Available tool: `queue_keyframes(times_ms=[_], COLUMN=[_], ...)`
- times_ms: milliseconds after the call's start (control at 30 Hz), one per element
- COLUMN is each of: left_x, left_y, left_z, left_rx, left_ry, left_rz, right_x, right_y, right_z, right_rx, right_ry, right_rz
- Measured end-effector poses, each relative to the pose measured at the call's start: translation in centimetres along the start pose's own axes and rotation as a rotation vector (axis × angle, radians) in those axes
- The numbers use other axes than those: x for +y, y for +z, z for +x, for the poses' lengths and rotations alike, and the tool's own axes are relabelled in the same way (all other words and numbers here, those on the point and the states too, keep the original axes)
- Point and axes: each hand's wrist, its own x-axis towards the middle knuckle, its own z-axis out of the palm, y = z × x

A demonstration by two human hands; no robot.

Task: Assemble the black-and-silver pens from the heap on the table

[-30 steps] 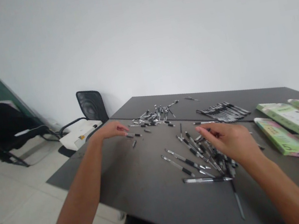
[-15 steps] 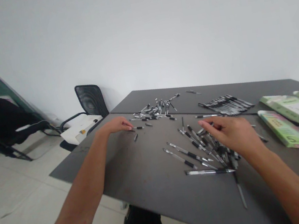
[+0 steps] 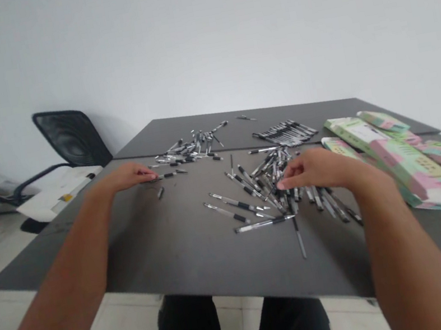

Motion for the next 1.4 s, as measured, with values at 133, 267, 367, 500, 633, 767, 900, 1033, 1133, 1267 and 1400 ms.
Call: queue_keyframes(times_ms=[133, 267, 367, 500, 633, 767, 900, 1033, 1133, 1267, 1400], left_x=[-0.1, -0.2, 0.0, 0.5, 0.9, 1.0, 0.9, 0.8, 0.6, 0.2, -0.1], left_y=[0.0, 0.0, -0.1, -0.3, -0.3, -0.2, -0.1, 0.0, 0.1, 0.1, 0.2], left_z=[0.2, 0.1, -0.1, -0.3, -0.5, -0.6, -0.5, -0.3, 0.0, 0.5, 0.8], left_rx=[0.005, 0.005, 0.001, 0.005, 0.026, 0.048, 0.054, 0.051, 0.044, 0.035, 0.032], left_ry=[-0.027, -0.031, -0.017, -0.01, -0.011, -0.009, -0.009, 0.003, 0.018, 0.037, 0.051], left_rz=[0.028, 0.029, 0.037, 0.067, 0.079, 0.071, 0.076, 0.086, 0.089, 0.092, 0.09], right_x=[0.8, -2.0, -4.6, -5.6, -4.7, -4.0, -4.6, -5.6, -6.2, -6.8, -7.4], right_y=[-0.6, 0.5, 1.7, 2.8, 3.1, 3.1, 2.9, 2.5, 2.3, 2.4, 2.7], right_z=[-2.5, -4.0, -3.8, -3.2, -2.9, -2.8, -2.8, -3.1, -3.4, -3.6, -3.3], right_rx=[-0.318, -0.431, -0.425, -0.372, -0.327, -0.347, -0.41, -0.404, -0.408, -0.408, -0.424], right_ry=[0.095, 0.186, 0.182, 0.165, 0.17, 0.147, 0.151, 0.231, 0.266, 0.304, 0.347], right_rz=[0.109, 0.089, -0.045, -0.106, -0.068, -0.072, -0.189, -0.228, -0.228, -0.251, -0.291])
